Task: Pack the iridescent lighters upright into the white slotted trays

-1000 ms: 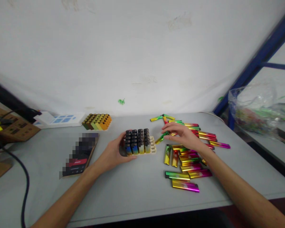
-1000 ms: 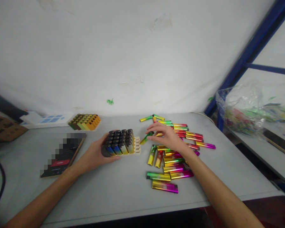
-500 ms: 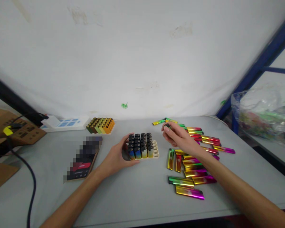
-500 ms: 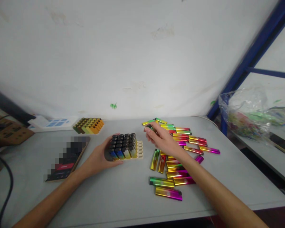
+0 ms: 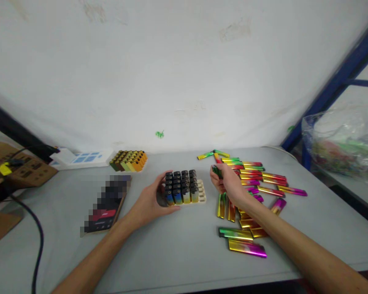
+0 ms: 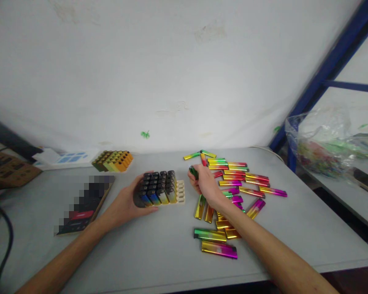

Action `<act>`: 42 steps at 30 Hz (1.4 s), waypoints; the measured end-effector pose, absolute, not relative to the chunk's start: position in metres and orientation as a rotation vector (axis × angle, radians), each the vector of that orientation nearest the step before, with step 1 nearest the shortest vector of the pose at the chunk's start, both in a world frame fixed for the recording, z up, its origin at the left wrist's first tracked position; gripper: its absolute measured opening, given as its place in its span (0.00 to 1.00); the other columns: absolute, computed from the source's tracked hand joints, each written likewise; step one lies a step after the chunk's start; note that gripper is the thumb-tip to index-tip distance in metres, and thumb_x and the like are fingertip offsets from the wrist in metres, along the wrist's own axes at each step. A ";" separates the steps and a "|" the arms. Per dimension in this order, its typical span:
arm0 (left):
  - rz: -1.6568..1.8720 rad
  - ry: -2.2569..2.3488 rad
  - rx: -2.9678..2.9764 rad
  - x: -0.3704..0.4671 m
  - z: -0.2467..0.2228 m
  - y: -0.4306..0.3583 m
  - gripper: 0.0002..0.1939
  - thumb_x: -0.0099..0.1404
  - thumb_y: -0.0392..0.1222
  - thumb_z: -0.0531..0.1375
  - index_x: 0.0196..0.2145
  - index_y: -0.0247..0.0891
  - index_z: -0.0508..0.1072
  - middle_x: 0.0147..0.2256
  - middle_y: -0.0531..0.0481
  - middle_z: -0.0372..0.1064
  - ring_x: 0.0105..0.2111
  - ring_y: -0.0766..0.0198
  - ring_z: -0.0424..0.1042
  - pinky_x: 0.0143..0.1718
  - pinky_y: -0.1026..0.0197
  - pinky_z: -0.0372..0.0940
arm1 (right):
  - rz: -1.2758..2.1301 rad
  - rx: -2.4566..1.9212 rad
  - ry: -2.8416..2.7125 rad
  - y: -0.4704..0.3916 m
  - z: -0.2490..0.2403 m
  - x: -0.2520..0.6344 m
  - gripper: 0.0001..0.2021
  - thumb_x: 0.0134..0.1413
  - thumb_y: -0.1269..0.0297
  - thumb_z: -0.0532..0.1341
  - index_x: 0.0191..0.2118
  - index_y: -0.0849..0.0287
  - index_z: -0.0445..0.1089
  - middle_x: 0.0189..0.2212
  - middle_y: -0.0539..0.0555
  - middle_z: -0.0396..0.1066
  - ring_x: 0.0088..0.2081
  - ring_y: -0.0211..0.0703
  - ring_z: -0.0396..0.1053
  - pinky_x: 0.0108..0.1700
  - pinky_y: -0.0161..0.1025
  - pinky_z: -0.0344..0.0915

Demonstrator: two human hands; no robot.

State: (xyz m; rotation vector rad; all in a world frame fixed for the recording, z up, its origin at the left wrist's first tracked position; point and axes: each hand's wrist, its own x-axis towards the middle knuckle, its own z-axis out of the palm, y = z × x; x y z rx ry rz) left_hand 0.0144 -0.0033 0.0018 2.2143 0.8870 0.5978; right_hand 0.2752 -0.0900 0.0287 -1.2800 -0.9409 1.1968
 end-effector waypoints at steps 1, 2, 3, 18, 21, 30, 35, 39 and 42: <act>0.599 0.892 2.211 0.015 0.002 -0.003 0.54 0.52 0.50 0.75 0.69 0.43 0.56 0.60 0.40 0.72 0.56 0.46 0.76 0.60 0.44 0.70 | 1.196 -1.280 -0.936 -0.090 0.029 0.276 0.15 0.57 0.54 0.49 0.22 0.53 0.52 0.16 0.42 0.45 0.18 0.33 0.37 0.19 0.33 0.36; 0.599 0.898 2.208 0.015 0.003 -0.004 0.53 0.51 0.50 0.75 0.69 0.42 0.56 0.60 0.40 0.72 0.56 0.46 0.76 0.60 0.45 0.70 | 1.201 -1.276 -0.925 -0.090 0.029 0.277 0.16 0.57 0.53 0.50 0.23 0.54 0.52 0.16 0.42 0.45 0.18 0.33 0.37 0.19 0.32 0.36; 0.597 0.903 2.208 0.015 0.003 -0.004 0.53 0.51 0.50 0.75 0.69 0.43 0.56 0.60 0.40 0.72 0.56 0.46 0.76 0.60 0.45 0.70 | 1.209 -1.268 -0.907 -0.090 0.029 0.277 0.17 0.58 0.52 0.51 0.23 0.54 0.53 0.16 0.42 0.45 0.18 0.32 0.37 0.19 0.32 0.36; 0.608 0.906 2.222 0.012 0.002 -0.001 0.55 0.50 0.50 0.76 0.70 0.44 0.56 0.57 0.42 0.75 0.54 0.48 0.77 0.56 0.49 0.73 | 0.786 -1.235 -1.315 -0.087 0.018 0.281 0.16 0.65 0.48 0.63 0.43 0.56 0.72 0.37 0.54 0.77 0.42 0.46 0.75 0.45 0.44 0.68; 0.608 0.894 2.215 0.012 0.002 -0.001 0.55 0.51 0.49 0.76 0.70 0.45 0.56 0.57 0.42 0.75 0.54 0.48 0.77 0.56 0.49 0.73 | 0.656 -1.347 -1.361 -0.084 0.011 0.282 0.16 0.64 0.48 0.64 0.45 0.56 0.71 0.31 0.52 0.77 0.34 0.45 0.74 0.38 0.44 0.67; 0.611 0.905 2.210 0.014 0.003 -0.002 0.53 0.50 0.50 0.76 0.69 0.42 0.58 0.56 0.41 0.75 0.54 0.46 0.77 0.56 0.46 0.73 | 0.322 -1.534 -1.822 -0.080 0.008 0.286 0.10 0.67 0.59 0.62 0.49 0.58 0.70 0.37 0.57 0.81 0.35 0.47 0.77 0.35 0.41 0.67; 0.617 0.903 2.211 0.012 -0.001 -0.001 0.53 0.50 0.50 0.76 0.68 0.42 0.58 0.57 0.41 0.75 0.54 0.47 0.77 0.57 0.47 0.73 | 0.301 -1.624 -1.984 -0.084 0.017 0.287 0.10 0.68 0.62 0.61 0.51 0.58 0.72 0.41 0.60 0.81 0.40 0.52 0.78 0.41 0.45 0.71; 0.589 0.925 2.198 0.012 -0.002 -0.001 0.54 0.50 0.50 0.76 0.68 0.41 0.57 0.57 0.40 0.75 0.55 0.46 0.77 0.58 0.46 0.72 | 0.524 -1.442 -2.112 -0.080 0.035 0.308 0.15 0.69 0.57 0.61 0.56 0.55 0.73 0.50 0.57 0.80 0.49 0.49 0.77 0.51 0.45 0.72; 0.581 0.921 2.184 0.013 0.000 -0.002 0.53 0.50 0.50 0.76 0.68 0.40 0.57 0.57 0.39 0.74 0.55 0.46 0.76 0.58 0.45 0.71 | 0.484 -1.439 -2.128 -0.059 0.044 0.332 0.15 0.72 0.61 0.56 0.56 0.54 0.75 0.52 0.56 0.79 0.51 0.46 0.77 0.54 0.44 0.72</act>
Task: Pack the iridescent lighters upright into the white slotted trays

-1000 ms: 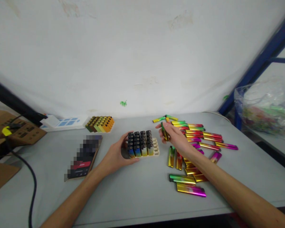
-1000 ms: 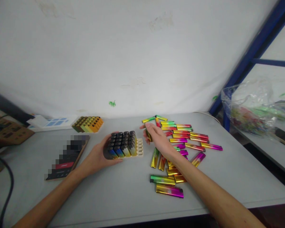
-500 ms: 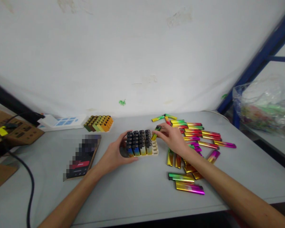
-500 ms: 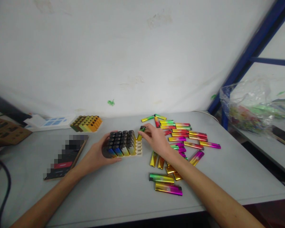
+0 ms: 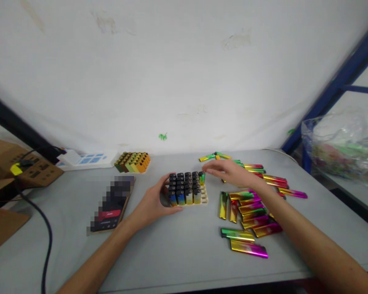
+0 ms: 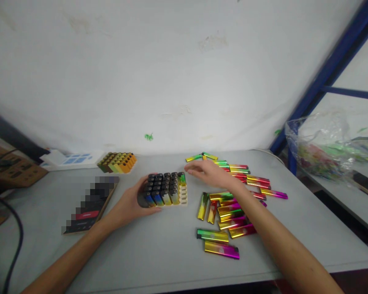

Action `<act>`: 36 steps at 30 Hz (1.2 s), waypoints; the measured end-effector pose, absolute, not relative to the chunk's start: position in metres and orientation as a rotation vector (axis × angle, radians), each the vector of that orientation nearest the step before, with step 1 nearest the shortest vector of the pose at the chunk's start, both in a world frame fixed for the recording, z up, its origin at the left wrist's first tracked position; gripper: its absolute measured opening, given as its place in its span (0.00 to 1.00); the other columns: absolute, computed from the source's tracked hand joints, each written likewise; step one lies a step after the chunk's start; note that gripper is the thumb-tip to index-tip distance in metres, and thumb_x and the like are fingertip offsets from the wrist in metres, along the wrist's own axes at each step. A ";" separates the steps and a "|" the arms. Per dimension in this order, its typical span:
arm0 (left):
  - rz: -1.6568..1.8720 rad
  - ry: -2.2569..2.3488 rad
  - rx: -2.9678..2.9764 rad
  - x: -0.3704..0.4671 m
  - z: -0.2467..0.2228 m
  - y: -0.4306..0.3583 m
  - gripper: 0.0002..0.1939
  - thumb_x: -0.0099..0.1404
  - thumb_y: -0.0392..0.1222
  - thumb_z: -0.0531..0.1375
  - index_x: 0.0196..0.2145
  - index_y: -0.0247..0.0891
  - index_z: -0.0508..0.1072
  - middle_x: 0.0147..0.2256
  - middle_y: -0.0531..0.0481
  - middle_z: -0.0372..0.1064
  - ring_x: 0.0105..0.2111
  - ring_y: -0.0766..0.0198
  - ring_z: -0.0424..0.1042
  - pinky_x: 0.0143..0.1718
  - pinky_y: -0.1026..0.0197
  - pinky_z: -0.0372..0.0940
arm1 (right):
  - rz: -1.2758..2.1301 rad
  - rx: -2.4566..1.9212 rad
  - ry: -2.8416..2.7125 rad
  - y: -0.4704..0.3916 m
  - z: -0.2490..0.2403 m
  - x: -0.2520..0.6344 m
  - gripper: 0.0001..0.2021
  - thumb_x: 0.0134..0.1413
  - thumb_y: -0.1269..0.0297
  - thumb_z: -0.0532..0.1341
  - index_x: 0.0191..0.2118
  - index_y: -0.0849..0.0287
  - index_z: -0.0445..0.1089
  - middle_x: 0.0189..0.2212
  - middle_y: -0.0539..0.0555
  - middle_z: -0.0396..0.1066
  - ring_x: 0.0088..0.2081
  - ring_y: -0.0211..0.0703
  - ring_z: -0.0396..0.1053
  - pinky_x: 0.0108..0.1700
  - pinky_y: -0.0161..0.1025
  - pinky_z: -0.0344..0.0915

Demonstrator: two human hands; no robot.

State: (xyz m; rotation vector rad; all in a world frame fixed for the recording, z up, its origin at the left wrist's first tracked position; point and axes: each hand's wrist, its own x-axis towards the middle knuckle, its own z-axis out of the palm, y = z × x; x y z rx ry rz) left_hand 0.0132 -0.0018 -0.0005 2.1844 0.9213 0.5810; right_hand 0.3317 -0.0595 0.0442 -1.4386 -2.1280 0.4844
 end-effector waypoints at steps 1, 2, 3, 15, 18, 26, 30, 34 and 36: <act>0.582 0.919 2.185 0.013 0.000 -0.002 0.53 0.50 0.50 0.76 0.68 0.40 0.57 0.57 0.39 0.74 0.54 0.46 0.76 0.58 0.44 0.71 | 0.388 -1.511 -2.129 -0.049 0.045 0.339 0.15 0.72 0.63 0.54 0.54 0.56 0.76 0.50 0.57 0.80 0.50 0.47 0.77 0.54 0.45 0.72; 0.586 0.917 2.187 0.014 0.000 -0.003 0.53 0.50 0.51 0.76 0.68 0.41 0.57 0.58 0.39 0.73 0.54 0.46 0.77 0.58 0.44 0.72 | 0.266 -1.596 -2.124 -0.037 0.043 0.345 0.16 0.71 0.66 0.54 0.53 0.58 0.77 0.49 0.58 0.80 0.49 0.49 0.78 0.54 0.46 0.71; 0.592 0.913 2.190 0.014 0.000 -0.003 0.53 0.50 0.51 0.76 0.68 0.41 0.57 0.58 0.39 0.73 0.54 0.46 0.77 0.57 0.44 0.72 | 0.128 -1.679 -2.140 -0.025 0.041 0.350 0.16 0.70 0.69 0.53 0.54 0.60 0.77 0.50 0.61 0.80 0.51 0.50 0.77 0.56 0.47 0.70; 0.608 0.913 2.228 0.014 0.002 -0.005 0.50 0.51 0.50 0.76 0.66 0.40 0.60 0.57 0.40 0.74 0.53 0.47 0.77 0.56 0.46 0.72 | -0.096 -1.791 -2.272 -0.004 0.004 0.350 0.17 0.64 0.78 0.55 0.52 0.64 0.76 0.49 0.68 0.76 0.50 0.57 0.74 0.56 0.53 0.66; 0.600 0.911 2.221 0.014 0.002 -0.005 0.49 0.51 0.50 0.75 0.66 0.40 0.60 0.58 0.40 0.74 0.52 0.47 0.77 0.56 0.46 0.73 | 0.080 -1.640 -2.098 -0.023 0.017 0.348 0.16 0.69 0.68 0.57 0.58 0.60 0.72 0.51 0.64 0.76 0.51 0.54 0.75 0.55 0.51 0.69; 0.599 0.877 2.172 0.014 0.003 -0.006 0.55 0.52 0.48 0.75 0.71 0.44 0.53 0.58 0.40 0.73 0.52 0.48 0.77 0.54 0.47 0.73 | 0.558 -1.397 -1.539 -0.067 0.036 0.345 0.20 0.63 0.52 0.64 0.55 0.56 0.71 0.41 0.58 0.78 0.38 0.47 0.76 0.42 0.48 0.75; 0.609 0.890 2.177 0.014 0.004 -0.006 0.55 0.52 0.48 0.75 0.71 0.45 0.53 0.56 0.40 0.74 0.52 0.49 0.78 0.54 0.48 0.73 | 0.511 -1.412 -1.465 -0.072 0.037 0.344 0.18 0.59 0.51 0.66 0.50 0.55 0.73 0.42 0.59 0.79 0.40 0.49 0.76 0.42 0.48 0.74; 0.603 0.906 2.198 0.014 0.003 -0.006 0.55 0.51 0.48 0.75 0.71 0.45 0.53 0.56 0.41 0.73 0.52 0.49 0.77 0.55 0.47 0.73 | 0.533 -1.355 -1.373 -0.076 0.042 0.342 0.18 0.57 0.49 0.68 0.47 0.55 0.74 0.42 0.57 0.79 0.38 0.47 0.75 0.42 0.47 0.73; 0.604 0.899 2.204 0.013 0.002 -0.005 0.55 0.52 0.49 0.75 0.71 0.45 0.53 0.57 0.41 0.73 0.52 0.48 0.77 0.55 0.47 0.73 | 0.610 -1.317 -1.309 -0.078 0.044 0.339 0.19 0.56 0.48 0.69 0.48 0.55 0.74 0.37 0.55 0.77 0.36 0.46 0.74 0.42 0.47 0.73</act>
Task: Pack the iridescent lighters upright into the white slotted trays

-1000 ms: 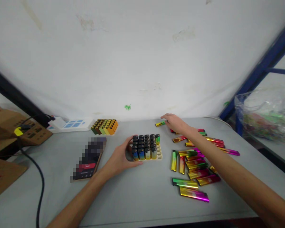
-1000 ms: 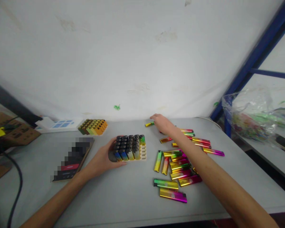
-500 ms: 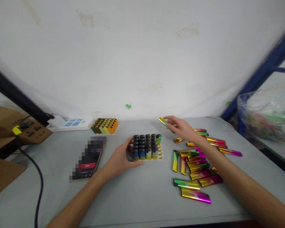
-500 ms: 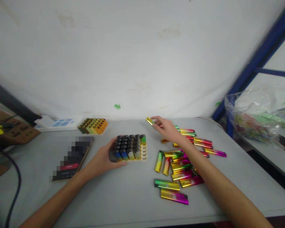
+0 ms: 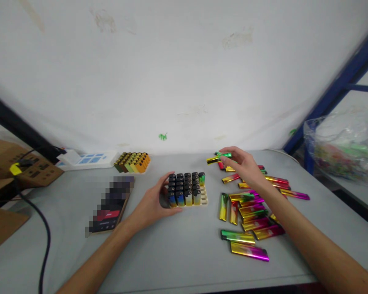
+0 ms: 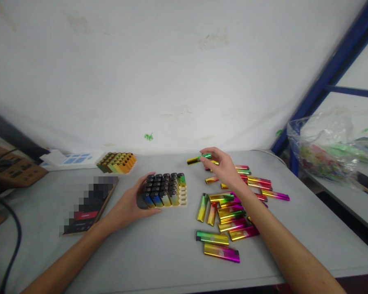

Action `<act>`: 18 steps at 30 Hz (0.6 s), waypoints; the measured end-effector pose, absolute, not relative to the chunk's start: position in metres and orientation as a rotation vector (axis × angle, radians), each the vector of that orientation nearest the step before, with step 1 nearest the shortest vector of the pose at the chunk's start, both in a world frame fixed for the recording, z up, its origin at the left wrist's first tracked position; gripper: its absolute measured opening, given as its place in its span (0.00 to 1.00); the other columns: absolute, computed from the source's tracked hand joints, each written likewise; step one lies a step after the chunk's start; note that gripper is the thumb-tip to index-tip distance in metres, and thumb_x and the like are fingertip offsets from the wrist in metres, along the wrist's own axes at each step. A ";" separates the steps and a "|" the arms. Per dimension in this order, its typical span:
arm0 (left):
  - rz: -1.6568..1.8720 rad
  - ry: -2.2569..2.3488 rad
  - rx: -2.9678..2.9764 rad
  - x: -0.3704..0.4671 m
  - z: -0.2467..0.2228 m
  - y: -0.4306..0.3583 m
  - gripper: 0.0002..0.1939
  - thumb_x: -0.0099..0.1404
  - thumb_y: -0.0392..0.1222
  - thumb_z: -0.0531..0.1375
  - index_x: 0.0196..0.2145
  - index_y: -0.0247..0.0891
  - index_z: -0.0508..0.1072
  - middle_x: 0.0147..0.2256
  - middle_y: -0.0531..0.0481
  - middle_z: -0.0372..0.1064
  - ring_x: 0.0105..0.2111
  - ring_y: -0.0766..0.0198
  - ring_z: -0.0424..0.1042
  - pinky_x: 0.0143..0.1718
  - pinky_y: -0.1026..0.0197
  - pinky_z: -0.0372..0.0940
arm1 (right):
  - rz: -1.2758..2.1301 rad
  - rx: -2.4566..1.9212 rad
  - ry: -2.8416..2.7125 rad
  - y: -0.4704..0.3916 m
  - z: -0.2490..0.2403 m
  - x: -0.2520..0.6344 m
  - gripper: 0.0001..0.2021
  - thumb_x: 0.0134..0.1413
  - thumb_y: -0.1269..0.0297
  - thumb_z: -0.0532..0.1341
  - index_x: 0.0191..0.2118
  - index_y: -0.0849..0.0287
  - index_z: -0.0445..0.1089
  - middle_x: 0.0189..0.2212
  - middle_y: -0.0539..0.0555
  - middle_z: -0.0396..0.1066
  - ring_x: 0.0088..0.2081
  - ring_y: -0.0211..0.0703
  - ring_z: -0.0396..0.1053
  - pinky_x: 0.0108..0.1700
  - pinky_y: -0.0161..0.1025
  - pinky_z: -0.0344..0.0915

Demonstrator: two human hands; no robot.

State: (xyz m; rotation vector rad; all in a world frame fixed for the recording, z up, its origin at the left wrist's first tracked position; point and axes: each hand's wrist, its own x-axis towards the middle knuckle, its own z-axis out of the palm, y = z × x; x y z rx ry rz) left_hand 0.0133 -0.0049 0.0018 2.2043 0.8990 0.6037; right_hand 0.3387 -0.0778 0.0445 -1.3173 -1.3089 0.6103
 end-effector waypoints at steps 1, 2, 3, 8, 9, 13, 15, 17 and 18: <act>0.603 0.896 2.208 0.013 0.001 -0.004 0.55 0.52 0.49 0.75 0.71 0.45 0.52 0.57 0.41 0.73 0.52 0.48 0.77 0.55 0.47 0.73 | 0.664 -1.309 -1.268 -0.078 0.045 0.337 0.20 0.56 0.48 0.69 0.49 0.55 0.74 0.35 0.53 0.76 0.35 0.46 0.73 0.42 0.47 0.72; 0.601 0.894 2.212 0.013 0.001 -0.004 0.55 0.52 0.49 0.75 0.71 0.45 0.52 0.57 0.41 0.73 0.53 0.48 0.77 0.55 0.47 0.73 | 0.722 -1.303 -1.219 -0.078 0.044 0.334 0.21 0.55 0.48 0.69 0.49 0.55 0.75 0.33 0.52 0.76 0.35 0.45 0.73 0.42 0.47 0.73; 0.599 0.893 2.217 0.013 0.001 -0.004 0.55 0.52 0.49 0.75 0.71 0.45 0.52 0.57 0.41 0.74 0.53 0.48 0.77 0.56 0.47 0.72 | 0.778 -1.290 -1.166 -0.078 0.043 0.332 0.21 0.55 0.48 0.70 0.50 0.55 0.75 0.34 0.52 0.76 0.36 0.45 0.73 0.43 0.47 0.73; 0.593 0.901 2.216 0.012 0.001 -0.003 0.55 0.52 0.50 0.75 0.70 0.44 0.53 0.58 0.40 0.73 0.55 0.45 0.76 0.58 0.45 0.71 | 0.987 -1.140 -1.073 -0.075 0.034 0.318 0.17 0.55 0.49 0.71 0.44 0.55 0.78 0.45 0.55 0.77 0.44 0.45 0.73 0.51 0.47 0.73; 0.591 0.901 2.216 0.012 0.001 -0.003 0.55 0.52 0.50 0.75 0.70 0.44 0.53 0.58 0.40 0.73 0.56 0.45 0.76 0.58 0.45 0.71 | 1.004 -1.122 -1.101 -0.076 0.034 0.315 0.16 0.57 0.49 0.70 0.44 0.55 0.78 0.46 0.55 0.76 0.45 0.45 0.73 0.52 0.47 0.73; 0.597 0.896 2.222 0.012 0.001 -0.003 0.54 0.53 0.49 0.75 0.70 0.44 0.53 0.59 0.40 0.73 0.57 0.45 0.75 0.59 0.46 0.71 | 1.091 -1.072 -1.199 -0.081 0.033 0.304 0.16 0.64 0.46 0.63 0.43 0.55 0.71 0.44 0.55 0.76 0.45 0.44 0.74 0.50 0.47 0.73; 0.603 0.890 2.220 0.012 0.001 -0.003 0.54 0.53 0.49 0.75 0.70 0.44 0.54 0.59 0.40 0.73 0.57 0.45 0.75 0.58 0.47 0.72 | 1.085 -1.062 -1.236 -0.083 0.034 0.299 0.16 0.67 0.45 0.59 0.41 0.54 0.67 0.41 0.54 0.76 0.42 0.44 0.75 0.48 0.46 0.73; 0.608 0.883 2.220 0.012 0.001 -0.003 0.53 0.53 0.49 0.75 0.70 0.43 0.54 0.59 0.41 0.73 0.57 0.45 0.76 0.57 0.48 0.73 | 0.961 -1.072 -1.298 -0.083 0.035 0.297 0.17 0.68 0.44 0.58 0.39 0.53 0.63 0.35 0.51 0.74 0.39 0.43 0.73 0.45 0.44 0.71; 0.609 0.883 2.221 0.012 0.001 -0.003 0.53 0.53 0.49 0.75 0.70 0.43 0.54 0.59 0.41 0.73 0.57 0.45 0.76 0.57 0.48 0.73 | 0.879 -1.082 -1.324 -0.082 0.035 0.297 0.17 0.68 0.43 0.58 0.39 0.53 0.62 0.31 0.49 0.72 0.37 0.42 0.72 0.44 0.43 0.69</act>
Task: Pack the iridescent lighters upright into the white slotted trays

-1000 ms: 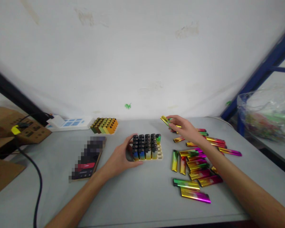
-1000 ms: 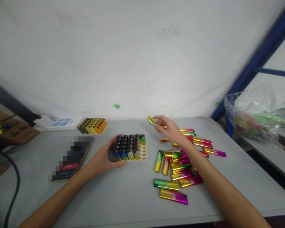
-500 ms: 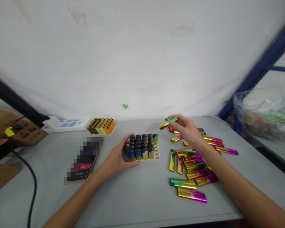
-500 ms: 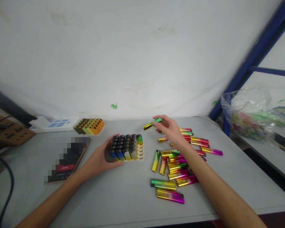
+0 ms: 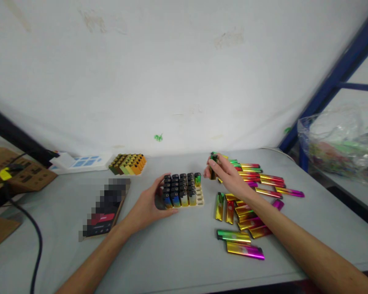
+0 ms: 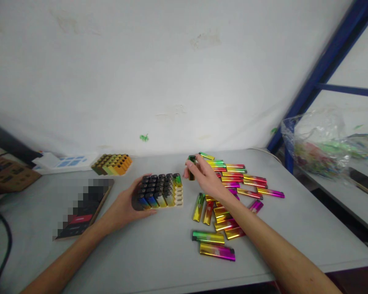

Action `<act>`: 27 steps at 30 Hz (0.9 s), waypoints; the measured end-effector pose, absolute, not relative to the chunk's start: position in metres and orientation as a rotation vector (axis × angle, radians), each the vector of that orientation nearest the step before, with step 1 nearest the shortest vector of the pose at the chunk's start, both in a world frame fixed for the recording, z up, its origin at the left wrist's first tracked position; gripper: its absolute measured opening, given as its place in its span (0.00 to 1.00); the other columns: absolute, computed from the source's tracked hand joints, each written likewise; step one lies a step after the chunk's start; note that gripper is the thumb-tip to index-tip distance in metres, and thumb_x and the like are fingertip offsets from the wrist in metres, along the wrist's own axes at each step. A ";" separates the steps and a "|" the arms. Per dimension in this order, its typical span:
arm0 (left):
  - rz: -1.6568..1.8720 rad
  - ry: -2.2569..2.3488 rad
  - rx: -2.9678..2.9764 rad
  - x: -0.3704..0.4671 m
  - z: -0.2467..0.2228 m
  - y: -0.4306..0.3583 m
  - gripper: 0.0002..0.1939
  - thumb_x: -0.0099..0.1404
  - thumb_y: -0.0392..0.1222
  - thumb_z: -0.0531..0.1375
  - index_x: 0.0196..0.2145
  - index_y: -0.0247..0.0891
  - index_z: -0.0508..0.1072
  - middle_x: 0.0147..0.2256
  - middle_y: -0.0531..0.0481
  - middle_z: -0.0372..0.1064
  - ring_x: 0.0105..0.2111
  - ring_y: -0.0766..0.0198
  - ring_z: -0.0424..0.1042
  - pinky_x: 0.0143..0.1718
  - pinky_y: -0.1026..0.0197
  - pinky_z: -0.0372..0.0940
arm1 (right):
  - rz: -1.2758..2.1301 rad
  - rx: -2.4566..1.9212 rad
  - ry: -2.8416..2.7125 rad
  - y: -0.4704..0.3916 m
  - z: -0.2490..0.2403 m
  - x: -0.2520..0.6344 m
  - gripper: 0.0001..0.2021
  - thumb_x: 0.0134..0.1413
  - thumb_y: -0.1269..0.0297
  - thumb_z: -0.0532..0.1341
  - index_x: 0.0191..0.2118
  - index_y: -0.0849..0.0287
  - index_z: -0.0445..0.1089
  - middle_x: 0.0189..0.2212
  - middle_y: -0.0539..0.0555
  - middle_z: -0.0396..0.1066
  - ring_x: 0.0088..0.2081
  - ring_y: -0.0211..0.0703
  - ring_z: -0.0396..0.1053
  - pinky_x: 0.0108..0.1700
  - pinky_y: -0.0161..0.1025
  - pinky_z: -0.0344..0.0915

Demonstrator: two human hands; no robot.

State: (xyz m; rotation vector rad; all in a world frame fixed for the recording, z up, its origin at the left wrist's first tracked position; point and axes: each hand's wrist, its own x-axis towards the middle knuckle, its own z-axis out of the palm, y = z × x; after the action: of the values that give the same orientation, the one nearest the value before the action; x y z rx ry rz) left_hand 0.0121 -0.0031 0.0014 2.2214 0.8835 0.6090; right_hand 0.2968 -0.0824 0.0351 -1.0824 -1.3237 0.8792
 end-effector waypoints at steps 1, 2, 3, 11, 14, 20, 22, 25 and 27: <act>0.609 0.888 2.225 0.012 0.002 -0.003 0.53 0.53 0.49 0.75 0.70 0.43 0.54 0.59 0.41 0.73 0.57 0.45 0.75 0.57 0.48 0.73 | 0.812 -1.089 -1.332 -0.082 0.036 0.297 0.17 0.67 0.43 0.58 0.39 0.53 0.62 0.28 0.48 0.68 0.35 0.42 0.71 0.41 0.42 0.68; 0.605 0.894 2.229 0.012 0.002 -0.003 0.53 0.53 0.50 0.75 0.70 0.43 0.54 0.59 0.41 0.73 0.57 0.45 0.75 0.57 0.48 0.73 | 0.783 -1.088 -1.318 -0.082 0.037 0.297 0.18 0.67 0.42 0.59 0.40 0.52 0.63 0.26 0.46 0.64 0.32 0.40 0.68 0.37 0.41 0.66; 0.600 0.900 2.232 0.012 0.002 -0.003 0.53 0.53 0.50 0.75 0.70 0.43 0.54 0.59 0.40 0.73 0.57 0.45 0.75 0.57 0.48 0.73 | 0.805 -1.082 -1.289 -0.082 0.037 0.298 0.18 0.66 0.41 0.59 0.41 0.52 0.63 0.25 0.44 0.60 0.28 0.39 0.64 0.33 0.39 0.63; 0.607 0.897 2.239 0.012 0.001 -0.003 0.53 0.53 0.50 0.75 0.69 0.43 0.55 0.60 0.41 0.72 0.57 0.46 0.76 0.58 0.47 0.72 | 1.245 -1.048 -0.998 -0.082 0.029 0.288 0.26 0.62 0.37 0.52 0.25 0.54 0.54 0.19 0.41 0.41 0.19 0.33 0.35 0.21 0.35 0.32; 0.605 0.905 2.257 0.012 0.001 -0.003 0.53 0.52 0.51 0.75 0.69 0.42 0.56 0.60 0.40 0.72 0.57 0.45 0.75 0.58 0.46 0.72 | 1.192 -1.152 -0.999 -0.082 0.023 0.282 0.23 0.62 0.44 0.50 0.22 0.53 0.52 0.17 0.42 0.42 0.18 0.33 0.35 0.21 0.35 0.34; 0.592 0.915 2.243 0.013 0.002 -0.003 0.52 0.53 0.51 0.75 0.68 0.41 0.56 0.59 0.40 0.73 0.56 0.44 0.76 0.59 0.45 0.72 | 1.056 -1.241 -1.068 -0.082 0.018 0.278 0.19 0.61 0.52 0.48 0.21 0.53 0.52 0.15 0.43 0.46 0.17 0.34 0.41 0.20 0.35 0.38; 0.589 0.917 2.246 0.013 0.001 -0.003 0.52 0.52 0.51 0.75 0.68 0.40 0.56 0.59 0.39 0.73 0.56 0.44 0.76 0.58 0.45 0.72 | 1.057 -1.238 -1.056 -0.082 0.018 0.278 0.19 0.61 0.51 0.49 0.22 0.53 0.53 0.16 0.43 0.46 0.18 0.34 0.40 0.19 0.35 0.38; 0.596 0.914 2.249 0.012 0.000 -0.002 0.53 0.52 0.50 0.75 0.69 0.40 0.56 0.60 0.39 0.72 0.56 0.44 0.76 0.57 0.46 0.72 | 1.074 -1.224 -1.012 -0.081 0.017 0.278 0.20 0.62 0.49 0.51 0.22 0.54 0.55 0.16 0.43 0.46 0.18 0.33 0.40 0.20 0.34 0.37; 0.601 0.910 2.238 0.012 0.000 -0.002 0.52 0.52 0.50 0.75 0.69 0.41 0.56 0.59 0.39 0.73 0.56 0.44 0.76 0.57 0.46 0.72 | 1.103 -1.195 -0.959 -0.080 0.017 0.280 0.23 0.64 0.45 0.52 0.24 0.55 0.59 0.17 0.42 0.45 0.18 0.32 0.40 0.20 0.34 0.37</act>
State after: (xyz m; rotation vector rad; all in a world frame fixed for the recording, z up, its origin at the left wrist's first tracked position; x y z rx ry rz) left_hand 0.0124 -0.0023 0.0001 2.2379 0.9095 0.6012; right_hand 0.2801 -0.0805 0.0173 -1.1949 -0.9594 1.1034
